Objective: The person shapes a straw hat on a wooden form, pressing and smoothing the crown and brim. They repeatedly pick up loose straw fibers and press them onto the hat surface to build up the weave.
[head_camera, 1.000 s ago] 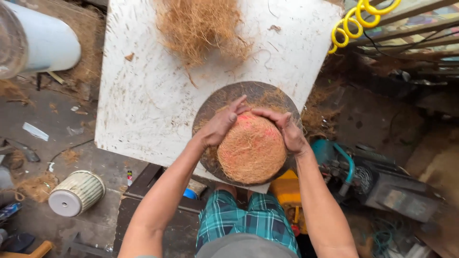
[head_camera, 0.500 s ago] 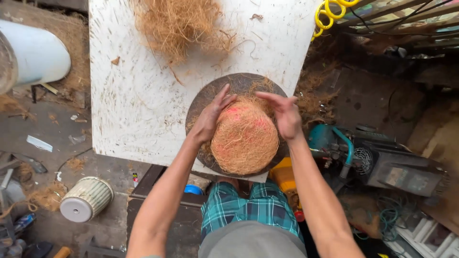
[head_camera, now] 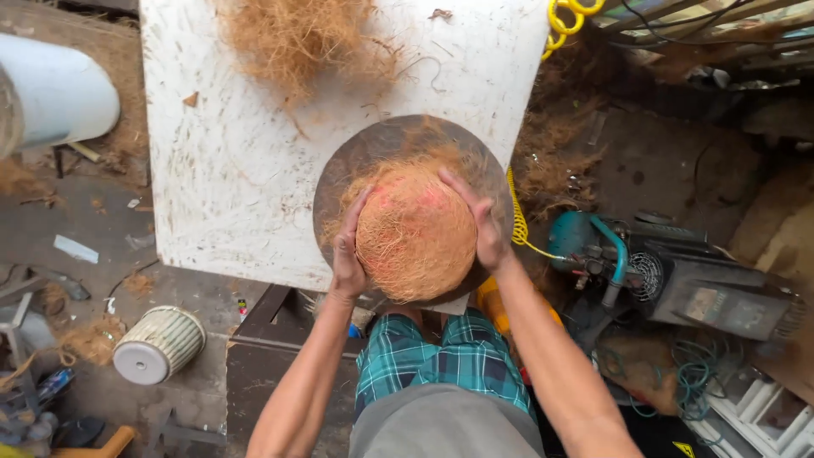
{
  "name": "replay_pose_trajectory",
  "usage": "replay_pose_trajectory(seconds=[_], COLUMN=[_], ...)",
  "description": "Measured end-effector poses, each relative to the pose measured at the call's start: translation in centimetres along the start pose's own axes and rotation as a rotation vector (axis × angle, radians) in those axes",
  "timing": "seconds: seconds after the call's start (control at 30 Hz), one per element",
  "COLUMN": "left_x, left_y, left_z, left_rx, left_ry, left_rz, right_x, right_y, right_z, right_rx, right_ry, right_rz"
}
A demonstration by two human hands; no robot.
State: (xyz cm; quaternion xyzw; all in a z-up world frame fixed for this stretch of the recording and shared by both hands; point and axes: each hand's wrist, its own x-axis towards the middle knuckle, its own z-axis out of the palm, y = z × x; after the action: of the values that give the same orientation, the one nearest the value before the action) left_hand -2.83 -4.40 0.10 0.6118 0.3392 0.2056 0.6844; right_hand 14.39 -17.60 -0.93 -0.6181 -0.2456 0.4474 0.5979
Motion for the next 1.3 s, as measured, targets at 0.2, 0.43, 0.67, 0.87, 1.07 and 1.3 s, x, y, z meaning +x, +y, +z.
replay_pose_trajectory(seconds=[0.2, 0.43, 0.67, 0.87, 1.07, 1.3], left_x=[-2.8, 0.2, -1.1, -4.4, -5.0, 5.0], left_y=[-3.2, -2.7, -0.2, 2.1, 1.7, 2.2], left_z=[1.9, 0.8, 3.4, 8.3, 7.1, 4.1], left_rx=[-0.264, 0.183, 0.073, 0.032, 0.05, 0.318], left_ry=[0.254, 0.257, 0.251, 0.37, 0.403, 0.061], left_rz=[-0.05, 0.174, 0.171, 0.143, 0.21, 0.132], right_x=[7.8, 1.2, 1.0, 7.7, 6.8, 0.0], right_y=[1.7, -2.5, -2.6, -3.9, -8.4, -0.9], right_z=[-0.8, 0.2, 0.1, -2.8, -2.7, 2.9], right_rx=[0.1, -0.179, -0.155, -0.147, -0.419, -0.571], right_ry=[-0.111, 0.144, 0.09, -0.229, 0.017, 0.535], right_rz=[-0.094, -0.142, -0.187, -0.203, -0.152, -0.276])
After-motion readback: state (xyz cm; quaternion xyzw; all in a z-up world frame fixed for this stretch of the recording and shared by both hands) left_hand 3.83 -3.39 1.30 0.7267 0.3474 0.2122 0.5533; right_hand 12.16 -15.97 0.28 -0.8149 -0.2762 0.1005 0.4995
